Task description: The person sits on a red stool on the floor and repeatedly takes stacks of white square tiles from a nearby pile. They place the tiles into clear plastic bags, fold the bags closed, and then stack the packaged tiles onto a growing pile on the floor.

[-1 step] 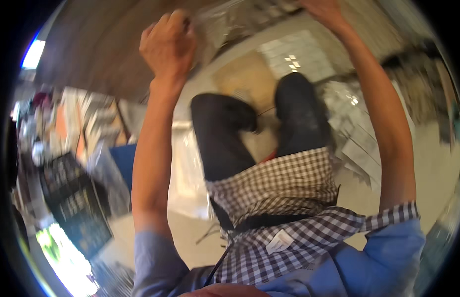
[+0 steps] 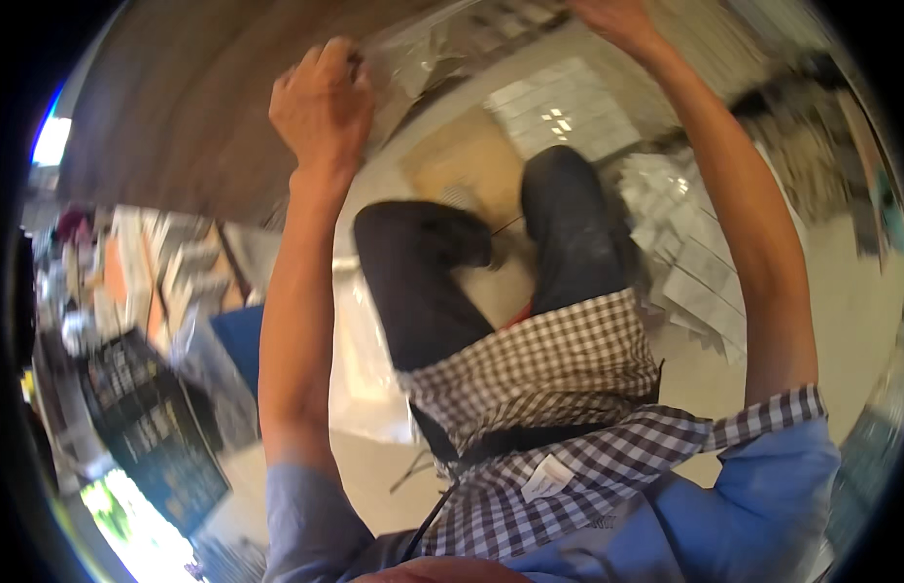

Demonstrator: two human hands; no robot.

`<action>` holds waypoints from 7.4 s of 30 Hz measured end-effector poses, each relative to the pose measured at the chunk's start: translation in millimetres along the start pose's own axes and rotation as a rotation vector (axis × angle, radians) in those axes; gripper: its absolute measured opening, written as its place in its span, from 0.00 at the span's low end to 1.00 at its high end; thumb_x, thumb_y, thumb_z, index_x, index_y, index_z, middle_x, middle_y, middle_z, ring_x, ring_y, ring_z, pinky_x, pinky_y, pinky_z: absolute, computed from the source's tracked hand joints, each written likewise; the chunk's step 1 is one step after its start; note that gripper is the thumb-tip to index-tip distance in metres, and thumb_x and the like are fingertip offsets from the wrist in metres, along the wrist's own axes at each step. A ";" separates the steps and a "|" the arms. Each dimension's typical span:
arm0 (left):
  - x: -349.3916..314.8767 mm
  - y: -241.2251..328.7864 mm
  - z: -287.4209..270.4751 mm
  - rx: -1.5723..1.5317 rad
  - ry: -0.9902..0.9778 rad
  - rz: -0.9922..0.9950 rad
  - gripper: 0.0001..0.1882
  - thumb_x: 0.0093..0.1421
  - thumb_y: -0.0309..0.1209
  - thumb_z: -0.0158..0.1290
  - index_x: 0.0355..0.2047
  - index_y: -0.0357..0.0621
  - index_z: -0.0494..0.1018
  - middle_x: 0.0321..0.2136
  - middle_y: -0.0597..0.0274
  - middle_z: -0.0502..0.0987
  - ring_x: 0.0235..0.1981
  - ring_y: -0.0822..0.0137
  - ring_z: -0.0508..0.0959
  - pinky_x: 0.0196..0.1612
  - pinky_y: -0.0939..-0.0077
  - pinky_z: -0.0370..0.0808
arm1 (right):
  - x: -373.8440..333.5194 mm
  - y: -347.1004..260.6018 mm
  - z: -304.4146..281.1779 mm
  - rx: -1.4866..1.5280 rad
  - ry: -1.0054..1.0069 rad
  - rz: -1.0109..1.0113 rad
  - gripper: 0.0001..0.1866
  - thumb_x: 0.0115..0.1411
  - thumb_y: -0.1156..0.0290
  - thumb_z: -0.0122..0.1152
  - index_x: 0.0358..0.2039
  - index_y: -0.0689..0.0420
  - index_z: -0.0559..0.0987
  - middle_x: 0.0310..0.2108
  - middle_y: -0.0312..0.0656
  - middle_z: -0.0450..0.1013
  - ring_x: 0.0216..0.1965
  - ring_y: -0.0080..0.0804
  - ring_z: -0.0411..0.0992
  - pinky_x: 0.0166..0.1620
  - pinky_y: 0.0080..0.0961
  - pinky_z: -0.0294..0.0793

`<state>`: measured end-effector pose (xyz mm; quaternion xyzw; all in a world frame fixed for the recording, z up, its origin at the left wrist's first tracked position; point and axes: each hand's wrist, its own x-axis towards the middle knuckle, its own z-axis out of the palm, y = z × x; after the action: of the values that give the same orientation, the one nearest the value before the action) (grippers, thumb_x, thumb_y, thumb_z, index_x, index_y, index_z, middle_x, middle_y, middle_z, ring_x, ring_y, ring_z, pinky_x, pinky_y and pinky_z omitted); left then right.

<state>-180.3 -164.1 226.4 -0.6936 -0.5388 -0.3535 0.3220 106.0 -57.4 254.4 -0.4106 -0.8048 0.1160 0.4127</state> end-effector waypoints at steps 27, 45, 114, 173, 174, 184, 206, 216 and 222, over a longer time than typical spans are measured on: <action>-120.8 145.9 201.1 -1.367 -1.799 -0.783 0.11 0.60 0.25 0.52 0.41 0.30 0.74 0.27 0.52 0.81 0.24 0.66 0.81 0.27 0.72 0.76 | -118.6 165.9 -83.6 0.184 -0.944 0.752 0.05 0.61 0.78 0.43 0.30 0.63 0.69 0.28 0.38 0.69 0.29 0.27 0.74 0.35 0.28 0.75; -194.1 142.9 386.4 -1.162 -1.712 -0.807 0.10 0.51 0.29 0.66 0.30 0.37 0.79 0.23 0.60 0.80 0.22 0.70 0.79 0.23 0.79 0.73 | -152.7 412.7 78.6 -0.627 -0.744 0.416 0.13 0.57 0.67 0.53 0.40 0.54 0.82 0.42 0.52 0.78 0.45 0.53 0.75 0.47 0.46 0.75; -213.9 20.6 479.7 -0.371 -1.349 -0.539 0.37 0.51 0.59 0.64 0.30 0.25 0.77 0.27 0.43 0.80 0.27 0.53 0.82 0.28 0.60 0.77 | -123.9 168.7 18.4 -0.220 -0.418 0.281 0.14 0.59 0.75 0.63 0.46 0.57 0.79 0.44 0.45 0.77 0.45 0.45 0.77 0.46 0.37 0.79; -25.8 184.9 138.5 -2.003 -1.218 -0.830 0.32 0.53 0.29 0.68 0.56 0.34 0.70 0.50 0.54 0.77 0.49 0.61 0.77 0.52 0.68 0.74 | -19.3 -88.9 -219.8 0.211 0.300 0.452 0.10 0.57 0.74 0.67 0.38 0.65 0.83 0.34 0.40 0.80 0.31 0.23 0.77 0.37 0.22 0.78; -28.2 177.7 140.2 -2.033 -1.153 -0.890 0.30 0.53 0.30 0.67 0.55 0.33 0.70 0.49 0.54 0.77 0.48 0.61 0.78 0.51 0.68 0.74 | -8.8 -83.4 -209.9 0.189 0.265 0.468 0.09 0.56 0.74 0.67 0.36 0.65 0.83 0.32 0.39 0.80 0.31 0.23 0.77 0.36 0.22 0.77; -117.9 177.3 217.8 -1.766 -0.953 -1.700 0.17 0.57 0.31 0.63 0.44 0.38 0.71 0.39 0.56 0.78 0.37 0.62 0.78 0.33 0.66 0.72 | 10.7 80.7 -64.0 0.063 -0.044 0.515 0.10 0.53 0.70 0.68 0.32 0.64 0.85 0.29 0.39 0.80 0.31 0.26 0.76 0.35 0.26 0.75; -250.1 210.6 334.3 -1.475 -1.033 -2.195 0.23 0.57 0.29 0.62 0.51 0.37 0.70 0.45 0.54 0.77 0.43 0.60 0.77 0.43 0.62 0.74 | -19.6 342.1 153.3 -0.462 -0.366 0.821 0.19 0.44 0.64 0.73 0.27 0.70 0.82 0.21 0.44 0.76 0.22 0.33 0.74 0.26 0.36 0.72; -269.1 210.8 357.4 -1.517 -1.011 -2.212 0.22 0.59 0.26 0.61 0.52 0.37 0.67 0.46 0.52 0.76 0.43 0.56 0.79 0.42 0.59 0.80 | -27.8 381.8 163.8 -0.313 -0.393 0.862 0.18 0.45 0.65 0.73 0.23 0.70 0.80 0.18 0.45 0.74 0.20 0.34 0.71 0.24 0.35 0.71; -274.7 219.6 357.4 -1.462 -1.060 -2.168 0.23 0.59 0.26 0.61 0.52 0.37 0.67 0.46 0.51 0.76 0.43 0.56 0.78 0.41 0.60 0.80 | -42.2 394.6 156.1 -0.301 -0.374 0.880 0.18 0.46 0.65 0.71 0.24 0.71 0.80 0.19 0.46 0.74 0.21 0.36 0.72 0.26 0.36 0.72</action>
<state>38.6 -57.7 -212.0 0.0026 -0.5504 -0.3189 -0.7716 223.9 185.3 -75.7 -0.7381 -0.6235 0.2335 0.1095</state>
